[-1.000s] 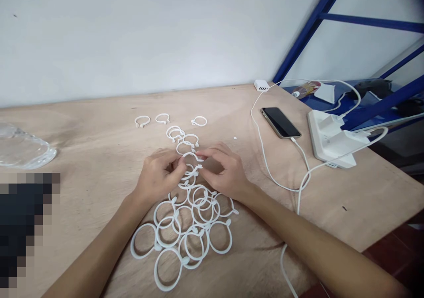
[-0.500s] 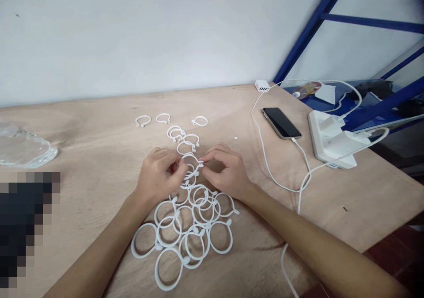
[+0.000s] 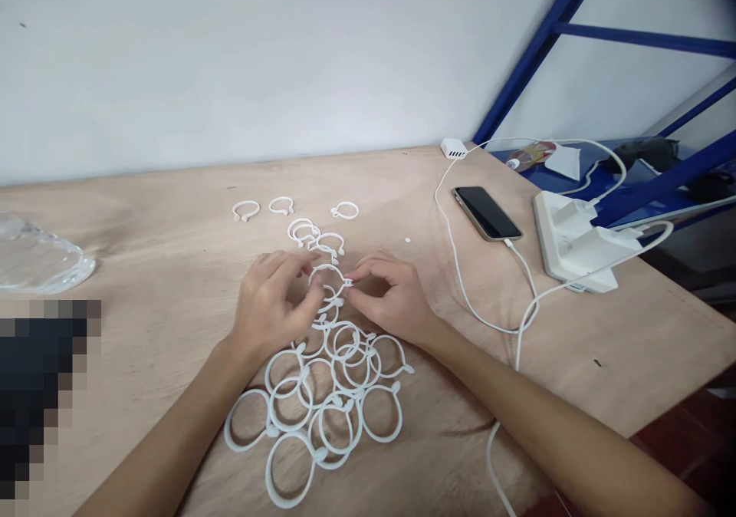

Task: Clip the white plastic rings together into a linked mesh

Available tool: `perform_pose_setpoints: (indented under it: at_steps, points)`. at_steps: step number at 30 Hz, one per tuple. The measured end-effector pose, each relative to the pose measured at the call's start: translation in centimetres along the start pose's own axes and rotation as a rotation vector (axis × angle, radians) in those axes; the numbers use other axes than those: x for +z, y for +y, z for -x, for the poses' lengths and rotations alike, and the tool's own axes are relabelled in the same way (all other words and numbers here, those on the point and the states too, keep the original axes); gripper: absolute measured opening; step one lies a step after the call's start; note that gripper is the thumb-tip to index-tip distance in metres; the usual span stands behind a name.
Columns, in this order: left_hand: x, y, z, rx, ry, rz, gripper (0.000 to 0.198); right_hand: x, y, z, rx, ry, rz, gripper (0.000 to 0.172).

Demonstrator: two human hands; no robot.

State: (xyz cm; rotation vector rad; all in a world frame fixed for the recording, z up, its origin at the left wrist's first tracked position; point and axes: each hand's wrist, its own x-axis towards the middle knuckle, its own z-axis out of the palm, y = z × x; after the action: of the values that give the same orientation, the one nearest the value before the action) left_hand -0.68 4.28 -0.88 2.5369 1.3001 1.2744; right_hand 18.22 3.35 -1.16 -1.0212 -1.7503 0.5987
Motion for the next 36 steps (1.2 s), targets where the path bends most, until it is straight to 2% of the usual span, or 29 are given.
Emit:
perform_pose_setpoints:
  at_steps: [3, 5, 7, 13, 21, 29, 36]
  points:
    - [-0.05, -0.09, 0.02, 0.015, -0.123, 0.161, 0.043, -0.04, 0.03, -0.07, -0.01, 0.012, -0.015, 0.012]
    - [0.02, -0.12, 0.05, 0.059, -0.182, 0.233, 0.05, -0.03, 0.08, -0.1, -0.008, 0.022, -0.023, 0.014]
    - [0.14, -0.15, 0.08, 0.083, -0.193, 0.247, 0.053, -0.01, 0.15, -0.12, 0.022, 0.038, -0.035, 0.014]
    - [0.21, -0.24, 0.2, 0.087, -0.165, 0.205, 0.049, 0.01, 0.41, -0.12, 0.134, 0.049, -0.092, 0.012]
    - [0.74, -0.73, 0.29, 0.224, -0.08, 0.234, 0.05, 0.06, 0.42, -0.17, 0.156, 0.008, -0.094, 0.01]
    - [0.64, -0.62, 0.2, 0.239, -0.086, 0.222, 0.036, 0.06, 0.46, -0.29, 0.238, -0.025, -0.16, 0.006]
    - [0.56, -0.63, 0.25, 0.238, -0.099, 0.226, 0.035, -0.05, 0.55, -0.27, 0.233, -0.051, -0.133, 0.006]
